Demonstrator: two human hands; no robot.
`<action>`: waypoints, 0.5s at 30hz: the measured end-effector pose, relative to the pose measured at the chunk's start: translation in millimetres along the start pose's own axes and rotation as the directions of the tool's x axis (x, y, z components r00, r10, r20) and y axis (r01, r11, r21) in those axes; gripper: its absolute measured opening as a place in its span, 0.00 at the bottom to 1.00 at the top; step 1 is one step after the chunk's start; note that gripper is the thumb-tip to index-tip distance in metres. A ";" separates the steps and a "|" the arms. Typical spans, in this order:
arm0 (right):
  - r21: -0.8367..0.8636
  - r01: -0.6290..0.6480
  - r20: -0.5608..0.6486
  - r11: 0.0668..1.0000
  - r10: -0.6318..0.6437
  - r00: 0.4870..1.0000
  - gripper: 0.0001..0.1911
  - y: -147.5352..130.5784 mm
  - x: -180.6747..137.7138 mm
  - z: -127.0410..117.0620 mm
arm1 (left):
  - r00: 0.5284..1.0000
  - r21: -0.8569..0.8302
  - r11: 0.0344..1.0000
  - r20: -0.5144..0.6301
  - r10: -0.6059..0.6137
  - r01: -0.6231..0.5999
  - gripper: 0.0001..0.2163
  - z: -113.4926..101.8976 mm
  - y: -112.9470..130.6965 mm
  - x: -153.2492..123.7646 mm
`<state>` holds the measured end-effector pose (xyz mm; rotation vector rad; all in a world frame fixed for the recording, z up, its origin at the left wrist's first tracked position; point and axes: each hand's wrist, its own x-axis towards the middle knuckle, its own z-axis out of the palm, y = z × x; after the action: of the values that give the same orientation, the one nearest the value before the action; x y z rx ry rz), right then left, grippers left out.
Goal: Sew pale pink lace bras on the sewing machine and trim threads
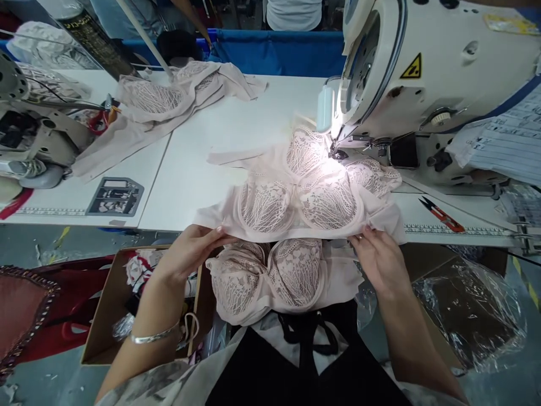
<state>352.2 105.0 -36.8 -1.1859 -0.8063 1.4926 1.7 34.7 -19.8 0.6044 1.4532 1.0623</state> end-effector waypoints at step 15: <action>-0.088 0.936 0.986 -0.342 -0.166 0.032 0.14 -17.8 46.6 50.4 | 0.244 0.484 -0.251 0.744 0.622 -0.838 0.10 93.5 -17.9 36.0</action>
<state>309.9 158.8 -18.4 -0.2513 -2.6883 -0.1091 88.4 82.0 -44.4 2.7387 1.2107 0.8836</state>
